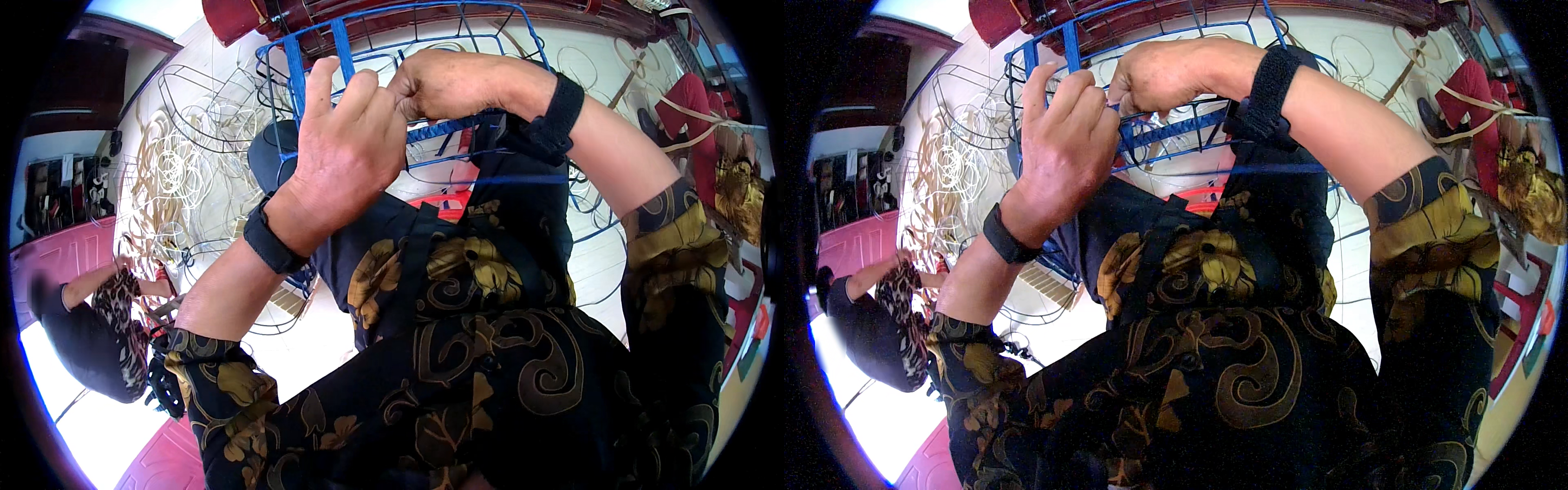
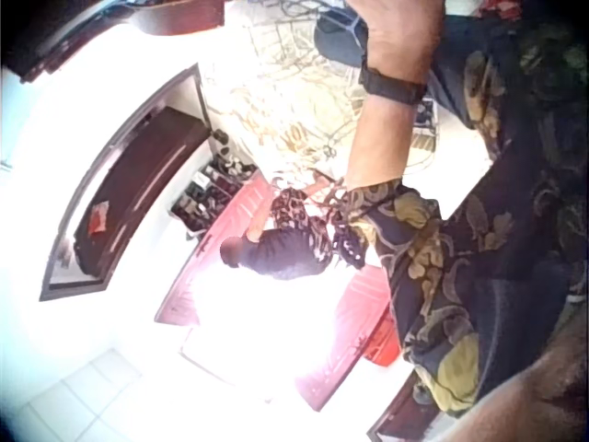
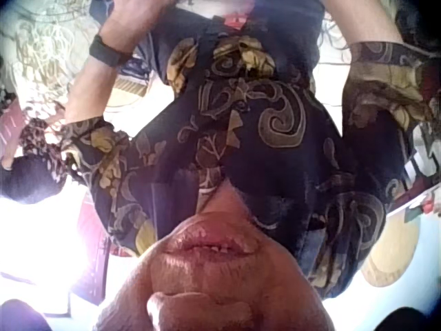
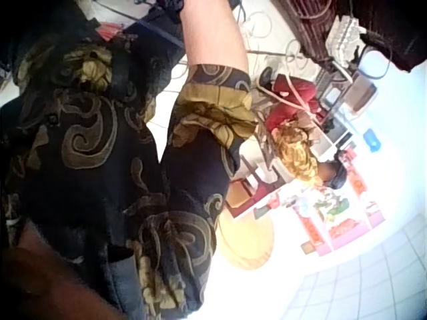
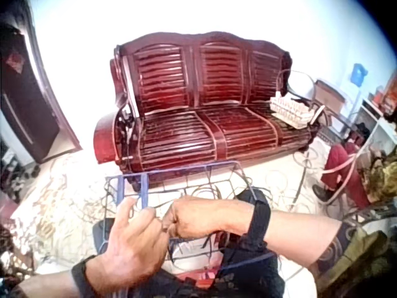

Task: The person weaves a blue plastic basket by hand, threading blue plastic straps through a metal wire frame and pulling them tight.

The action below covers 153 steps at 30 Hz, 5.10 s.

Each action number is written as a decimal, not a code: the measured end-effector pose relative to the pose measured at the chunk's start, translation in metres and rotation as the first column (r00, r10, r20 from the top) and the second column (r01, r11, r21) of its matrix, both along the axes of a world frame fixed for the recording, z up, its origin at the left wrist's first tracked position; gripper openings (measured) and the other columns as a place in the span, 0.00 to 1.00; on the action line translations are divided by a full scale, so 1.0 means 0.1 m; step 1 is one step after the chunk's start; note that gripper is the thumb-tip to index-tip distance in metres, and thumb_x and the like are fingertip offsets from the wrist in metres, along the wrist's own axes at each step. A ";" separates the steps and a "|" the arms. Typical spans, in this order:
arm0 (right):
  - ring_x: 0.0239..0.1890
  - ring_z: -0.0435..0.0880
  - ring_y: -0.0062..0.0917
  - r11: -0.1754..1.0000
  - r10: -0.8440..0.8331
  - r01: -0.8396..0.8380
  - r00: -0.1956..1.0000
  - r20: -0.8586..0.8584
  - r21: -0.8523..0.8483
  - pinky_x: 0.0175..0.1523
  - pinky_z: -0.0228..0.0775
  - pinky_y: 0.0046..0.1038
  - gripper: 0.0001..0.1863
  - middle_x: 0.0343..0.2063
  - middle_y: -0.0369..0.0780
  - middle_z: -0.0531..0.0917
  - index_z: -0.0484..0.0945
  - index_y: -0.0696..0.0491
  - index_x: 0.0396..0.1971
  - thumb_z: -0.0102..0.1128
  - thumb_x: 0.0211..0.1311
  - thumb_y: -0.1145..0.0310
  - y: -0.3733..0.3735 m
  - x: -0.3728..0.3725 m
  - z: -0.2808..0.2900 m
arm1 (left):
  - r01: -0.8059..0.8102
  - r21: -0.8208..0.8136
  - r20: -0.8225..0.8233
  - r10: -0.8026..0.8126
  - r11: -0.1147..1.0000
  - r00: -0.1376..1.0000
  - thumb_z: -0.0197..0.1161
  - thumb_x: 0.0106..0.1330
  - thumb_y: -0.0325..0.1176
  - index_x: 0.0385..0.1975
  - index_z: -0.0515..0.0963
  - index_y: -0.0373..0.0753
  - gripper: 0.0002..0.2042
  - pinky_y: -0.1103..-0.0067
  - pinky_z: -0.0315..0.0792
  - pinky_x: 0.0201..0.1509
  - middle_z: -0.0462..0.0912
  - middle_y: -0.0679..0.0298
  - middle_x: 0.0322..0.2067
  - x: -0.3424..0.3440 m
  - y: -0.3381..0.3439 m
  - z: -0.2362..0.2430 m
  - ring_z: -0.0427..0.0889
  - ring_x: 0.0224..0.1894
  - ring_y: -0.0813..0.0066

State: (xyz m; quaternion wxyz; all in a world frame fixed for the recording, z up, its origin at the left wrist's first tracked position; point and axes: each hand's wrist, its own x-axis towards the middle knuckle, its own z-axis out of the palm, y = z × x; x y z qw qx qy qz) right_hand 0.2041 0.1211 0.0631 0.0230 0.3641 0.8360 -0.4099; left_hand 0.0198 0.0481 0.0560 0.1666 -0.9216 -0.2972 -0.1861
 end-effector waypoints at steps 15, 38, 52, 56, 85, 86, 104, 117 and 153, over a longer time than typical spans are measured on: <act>0.34 0.86 0.47 0.745 -0.138 0.242 0.968 -0.210 0.622 0.42 0.79 0.44 0.09 0.26 0.54 0.83 0.82 0.60 0.30 0.56 0.63 0.71 -0.13 0.07 -0.07 | -0.184 -0.507 0.487 0.456 0.842 0.744 0.67 0.59 0.26 0.38 0.83 0.35 0.08 0.68 0.74 0.58 0.85 0.57 0.43 -0.81 -0.08 0.33 0.81 0.51 0.60; 0.25 0.85 0.34 0.691 -0.264 0.503 0.845 -0.466 0.520 0.33 0.75 0.34 0.08 0.22 0.47 0.82 0.80 0.59 0.34 0.51 0.61 0.77 0.24 0.08 0.48 | -0.079 -0.316 0.291 0.176 0.945 0.940 0.66 0.60 0.24 0.37 0.83 0.34 0.06 0.72 0.75 0.52 0.84 0.58 0.39 -0.55 0.13 0.43 0.82 0.47 0.61; 0.24 0.84 0.23 0.779 -0.462 0.588 0.772 -0.436 0.217 0.32 0.76 0.28 0.09 0.23 0.41 0.84 0.82 0.60 0.35 0.52 0.61 0.76 0.21 0.22 0.47 | -0.075 -0.444 0.249 0.204 0.893 0.947 0.71 0.51 0.25 0.30 0.82 0.36 0.07 0.56 0.58 0.70 0.76 0.54 0.58 -0.15 -0.05 0.11 0.64 0.70 0.48; 0.25 0.85 0.29 0.756 -0.412 0.555 0.816 -0.406 0.348 0.33 0.76 0.31 0.09 0.25 0.45 0.85 0.82 0.60 0.34 0.53 0.59 0.75 0.21 0.32 0.44 | -0.037 -0.488 0.250 0.181 0.872 0.951 0.72 0.51 0.25 0.28 0.81 0.37 0.06 0.56 0.55 0.72 0.77 0.56 0.57 -0.16 0.01 0.12 0.64 0.70 0.49; 0.24 0.74 0.32 0.936 0.240 -0.183 0.956 -0.167 0.300 0.34 0.67 0.35 0.08 0.20 0.41 0.76 0.79 0.57 0.27 0.61 0.62 0.68 0.18 0.15 0.17 | -0.078 -0.381 0.415 0.246 0.921 0.876 0.72 0.48 0.24 0.30 0.81 0.35 0.10 0.57 0.58 0.67 0.78 0.52 0.51 -0.02 -0.09 0.04 0.69 0.65 0.51; 0.25 0.74 0.32 0.939 0.230 -0.182 0.963 -0.142 0.293 0.35 0.67 0.35 0.08 0.21 0.41 0.76 0.78 0.57 0.27 0.61 0.63 0.69 0.18 0.13 0.19 | -0.131 -0.319 0.447 0.271 0.939 0.852 0.72 0.48 0.25 0.31 0.81 0.34 0.10 0.56 0.58 0.67 0.77 0.52 0.51 -0.01 -0.17 0.04 0.69 0.64 0.51; 0.22 0.71 0.22 0.972 0.202 -0.198 0.979 -0.016 0.130 0.31 0.63 0.30 0.10 0.17 0.37 0.76 0.79 0.58 0.23 0.65 0.59 0.69 0.19 0.12 0.19 | 0.946 -0.276 0.318 0.945 0.167 -0.073 0.54 0.75 0.28 0.64 0.67 0.34 0.19 0.76 0.75 0.29 0.82 0.48 0.42 0.16 -0.77 -0.23 0.83 0.29 0.66; 0.18 0.67 0.25 0.961 0.215 -0.182 0.965 -0.151 0.209 0.28 0.60 0.33 0.10 0.13 0.38 0.72 0.77 0.58 0.20 0.66 0.55 0.70 0.13 0.26 0.09 | 0.883 -0.426 0.294 0.953 0.198 -0.072 0.51 0.79 0.36 0.51 0.72 0.33 0.13 0.73 0.75 0.28 0.83 0.49 0.29 0.26 -0.57 -0.31 0.80 0.22 0.64; 0.46 0.78 0.39 0.672 0.054 0.133 0.972 -0.227 0.728 0.50 0.71 0.37 0.10 0.38 0.41 0.78 0.78 0.53 0.38 0.64 0.57 0.68 -0.60 0.44 0.19 | 0.891 -0.451 0.205 0.966 -0.049 0.157 0.40 0.81 0.38 0.23 0.77 0.27 0.26 0.77 0.64 0.23 0.74 0.56 0.15 0.18 -0.46 -0.04 0.69 0.14 0.71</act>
